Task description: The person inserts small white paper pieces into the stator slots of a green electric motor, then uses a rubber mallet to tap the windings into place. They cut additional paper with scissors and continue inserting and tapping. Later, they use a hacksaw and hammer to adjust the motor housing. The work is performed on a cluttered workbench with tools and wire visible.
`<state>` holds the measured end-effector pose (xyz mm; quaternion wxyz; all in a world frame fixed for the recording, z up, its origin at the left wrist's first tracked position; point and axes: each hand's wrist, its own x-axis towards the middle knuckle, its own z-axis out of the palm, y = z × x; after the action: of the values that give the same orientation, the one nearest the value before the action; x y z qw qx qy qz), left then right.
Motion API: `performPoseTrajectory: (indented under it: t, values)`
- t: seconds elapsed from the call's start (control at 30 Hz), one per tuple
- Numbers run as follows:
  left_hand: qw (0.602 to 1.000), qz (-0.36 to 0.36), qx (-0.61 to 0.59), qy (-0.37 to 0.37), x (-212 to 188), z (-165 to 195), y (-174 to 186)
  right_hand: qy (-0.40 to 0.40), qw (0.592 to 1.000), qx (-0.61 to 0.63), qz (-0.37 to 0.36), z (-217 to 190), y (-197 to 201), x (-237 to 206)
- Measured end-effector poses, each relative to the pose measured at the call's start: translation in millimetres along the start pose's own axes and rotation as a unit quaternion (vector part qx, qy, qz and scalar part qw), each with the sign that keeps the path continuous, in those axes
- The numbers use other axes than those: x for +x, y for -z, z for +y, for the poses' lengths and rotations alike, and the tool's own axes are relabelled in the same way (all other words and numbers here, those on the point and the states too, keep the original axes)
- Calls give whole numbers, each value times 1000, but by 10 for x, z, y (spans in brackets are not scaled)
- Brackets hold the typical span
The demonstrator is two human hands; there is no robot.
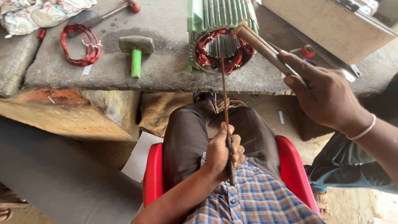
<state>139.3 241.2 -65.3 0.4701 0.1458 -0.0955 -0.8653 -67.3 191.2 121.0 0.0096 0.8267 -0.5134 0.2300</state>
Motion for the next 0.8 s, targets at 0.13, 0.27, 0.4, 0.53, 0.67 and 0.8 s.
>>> performPoseTrajectory:
  t: [0.13, 0.27, 0.4, 0.53, 0.67, 0.8]
  values:
    - [993, -45, -107, 27, -6, -50, 51, 62, 997, 14, 50, -16, 56, 18]
    - [984, -94, -149, 33, 19, -86, 36, 105, 984, 3, 142, -40, 92, 12]
    - [988, -75, -130, 29, -33, -111, 45, 123, 976, 61, 169, -21, 142, -30]
    - [994, -50, -94, 15, 4, -126, 62, 84, 978, 95, 167, 64, 168, -113]
    - [997, -19, -69, 2, 256, -41, 80, 78, 973, 111, 185, 207, -54, -164]
    - [999, -18, -49, -4, 389, -6, 48, 93, 993, 44, -62, 317, -436, 6]
